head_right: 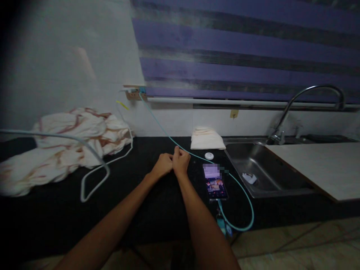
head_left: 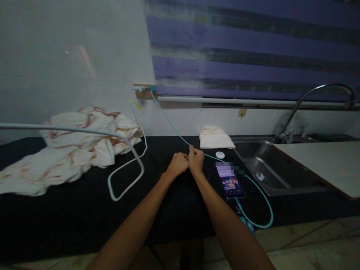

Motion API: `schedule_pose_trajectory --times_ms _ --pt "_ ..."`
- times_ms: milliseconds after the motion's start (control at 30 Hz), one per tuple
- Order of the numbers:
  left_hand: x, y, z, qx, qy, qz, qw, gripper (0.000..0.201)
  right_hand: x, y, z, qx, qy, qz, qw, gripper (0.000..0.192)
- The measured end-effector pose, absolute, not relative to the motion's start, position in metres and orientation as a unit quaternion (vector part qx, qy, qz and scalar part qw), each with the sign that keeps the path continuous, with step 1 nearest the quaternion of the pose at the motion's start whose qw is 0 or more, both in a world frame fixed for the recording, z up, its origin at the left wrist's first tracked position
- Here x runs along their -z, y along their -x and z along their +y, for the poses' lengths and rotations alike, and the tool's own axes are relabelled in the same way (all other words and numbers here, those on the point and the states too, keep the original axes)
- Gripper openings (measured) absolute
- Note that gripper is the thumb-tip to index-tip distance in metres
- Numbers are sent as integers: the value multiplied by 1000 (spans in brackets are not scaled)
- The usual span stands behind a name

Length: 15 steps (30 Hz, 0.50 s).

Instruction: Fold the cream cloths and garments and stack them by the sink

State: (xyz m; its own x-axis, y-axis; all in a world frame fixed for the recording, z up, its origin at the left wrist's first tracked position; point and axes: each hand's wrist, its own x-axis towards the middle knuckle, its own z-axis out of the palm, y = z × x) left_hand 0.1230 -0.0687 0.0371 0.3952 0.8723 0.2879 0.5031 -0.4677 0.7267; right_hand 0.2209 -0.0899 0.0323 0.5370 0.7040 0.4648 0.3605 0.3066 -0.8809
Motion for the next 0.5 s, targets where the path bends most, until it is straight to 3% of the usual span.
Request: schedule_pose_trajectory --times_ms 500 --pt "-32 -107 -48 -403 -759 421 290 19 -8 -228 -72 -230 561 -454 653 62"
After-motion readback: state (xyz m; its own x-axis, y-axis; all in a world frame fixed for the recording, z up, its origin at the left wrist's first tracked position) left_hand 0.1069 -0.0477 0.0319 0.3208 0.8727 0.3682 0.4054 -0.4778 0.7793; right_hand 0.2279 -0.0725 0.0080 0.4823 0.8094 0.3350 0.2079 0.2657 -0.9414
